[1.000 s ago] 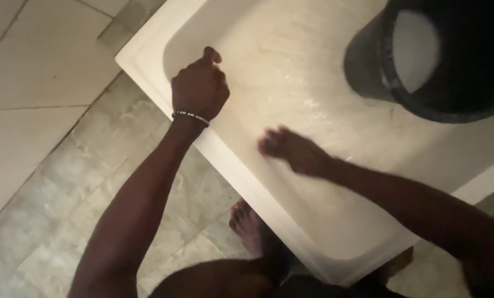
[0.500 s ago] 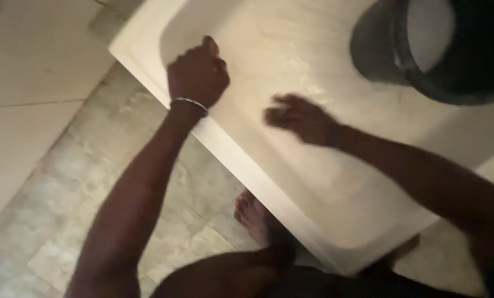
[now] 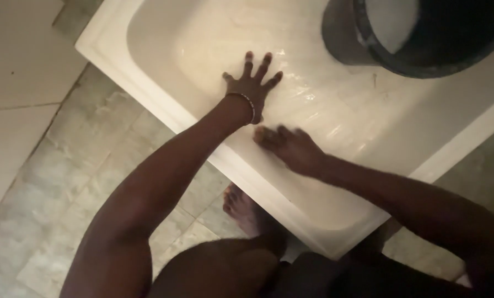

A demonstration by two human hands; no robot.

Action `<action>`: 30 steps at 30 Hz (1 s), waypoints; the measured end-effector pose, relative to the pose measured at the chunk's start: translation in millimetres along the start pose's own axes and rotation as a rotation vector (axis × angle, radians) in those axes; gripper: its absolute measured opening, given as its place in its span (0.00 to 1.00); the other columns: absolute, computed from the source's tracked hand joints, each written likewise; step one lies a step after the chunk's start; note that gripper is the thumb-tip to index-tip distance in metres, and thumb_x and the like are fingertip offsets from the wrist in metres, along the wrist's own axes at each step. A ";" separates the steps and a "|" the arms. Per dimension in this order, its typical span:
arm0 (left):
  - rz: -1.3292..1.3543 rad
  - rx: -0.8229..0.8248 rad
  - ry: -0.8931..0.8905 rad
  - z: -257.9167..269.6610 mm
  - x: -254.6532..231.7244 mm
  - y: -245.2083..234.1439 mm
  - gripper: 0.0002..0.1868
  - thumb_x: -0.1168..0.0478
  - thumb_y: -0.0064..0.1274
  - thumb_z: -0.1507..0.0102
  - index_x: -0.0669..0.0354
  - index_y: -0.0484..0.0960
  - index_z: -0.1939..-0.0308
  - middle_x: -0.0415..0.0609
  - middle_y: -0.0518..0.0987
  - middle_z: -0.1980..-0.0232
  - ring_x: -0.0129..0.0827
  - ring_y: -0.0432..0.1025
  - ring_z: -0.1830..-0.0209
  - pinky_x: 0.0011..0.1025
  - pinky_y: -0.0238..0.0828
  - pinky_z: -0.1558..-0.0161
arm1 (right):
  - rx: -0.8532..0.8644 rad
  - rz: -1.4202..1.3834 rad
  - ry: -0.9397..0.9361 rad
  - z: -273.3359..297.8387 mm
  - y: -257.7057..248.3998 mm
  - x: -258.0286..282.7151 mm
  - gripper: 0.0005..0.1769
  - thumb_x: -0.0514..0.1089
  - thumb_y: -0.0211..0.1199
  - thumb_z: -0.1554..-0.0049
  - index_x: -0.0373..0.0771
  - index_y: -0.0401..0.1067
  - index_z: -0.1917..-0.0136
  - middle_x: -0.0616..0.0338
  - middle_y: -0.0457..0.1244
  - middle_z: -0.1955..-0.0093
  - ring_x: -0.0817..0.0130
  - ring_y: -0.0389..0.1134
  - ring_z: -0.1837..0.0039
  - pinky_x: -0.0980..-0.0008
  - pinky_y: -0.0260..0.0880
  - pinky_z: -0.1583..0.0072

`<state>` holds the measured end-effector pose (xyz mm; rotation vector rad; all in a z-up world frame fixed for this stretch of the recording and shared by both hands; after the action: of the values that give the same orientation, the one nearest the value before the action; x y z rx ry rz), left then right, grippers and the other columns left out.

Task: Scrubbing and rinsing the floor and base of a shower stall using soapy water, a cloth, and buckets.

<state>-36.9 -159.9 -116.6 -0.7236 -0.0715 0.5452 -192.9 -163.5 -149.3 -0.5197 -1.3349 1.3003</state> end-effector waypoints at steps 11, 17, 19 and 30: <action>-0.084 -0.240 0.104 -36.3 -45.9 38.4 0.65 0.48 0.71 0.49 0.34 0.40 0.18 0.44 0.28 0.16 0.49 0.30 0.17 0.74 0.49 0.35 | 0.005 0.019 0.294 94.7 -3.9 -40.9 0.39 0.33 0.55 0.47 0.34 0.56 0.22 0.43 0.56 0.24 0.48 0.67 0.39 0.51 0.74 0.54; -0.134 -0.311 0.183 -23.3 -64.3 13.4 0.65 0.49 0.73 0.50 0.30 0.43 0.19 0.39 0.30 0.15 0.44 0.31 0.17 0.71 0.50 0.35 | 0.008 0.007 0.175 82.3 0.8 -58.3 0.38 0.36 0.55 0.50 0.46 0.59 0.25 0.53 0.57 0.25 0.50 0.67 0.37 0.50 0.74 0.50; -0.076 -0.220 0.163 -8.1 -60.3 7.3 0.67 0.46 0.74 0.52 0.30 0.42 0.18 0.39 0.29 0.14 0.42 0.31 0.15 0.70 0.49 0.32 | -0.029 0.013 0.237 78.5 -16.0 -81.4 0.40 0.37 0.56 0.52 0.49 0.59 0.26 0.56 0.58 0.25 0.51 0.67 0.37 0.50 0.74 0.48; -0.122 -0.172 0.175 -14.5 -60.7 14.5 0.69 0.37 0.72 0.52 0.31 0.39 0.18 0.46 0.29 0.15 0.43 0.30 0.15 0.62 0.41 0.25 | -0.149 0.051 0.359 66.5 -33.7 -91.3 0.39 0.32 0.54 0.48 0.45 0.59 0.23 0.50 0.61 0.27 0.51 0.67 0.40 0.52 0.74 0.56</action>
<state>-92.0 -189.9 -129.4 -0.9256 0.0011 0.3598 -215.7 -278.7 -139.1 -0.8524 -1.1265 1.0906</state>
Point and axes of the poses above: each hand's wrist, its own z-axis away from the middle knuckle, its own y-axis out of the palm, x = y × z, the point moved 9 cm from there along -z, towards the middle knuckle
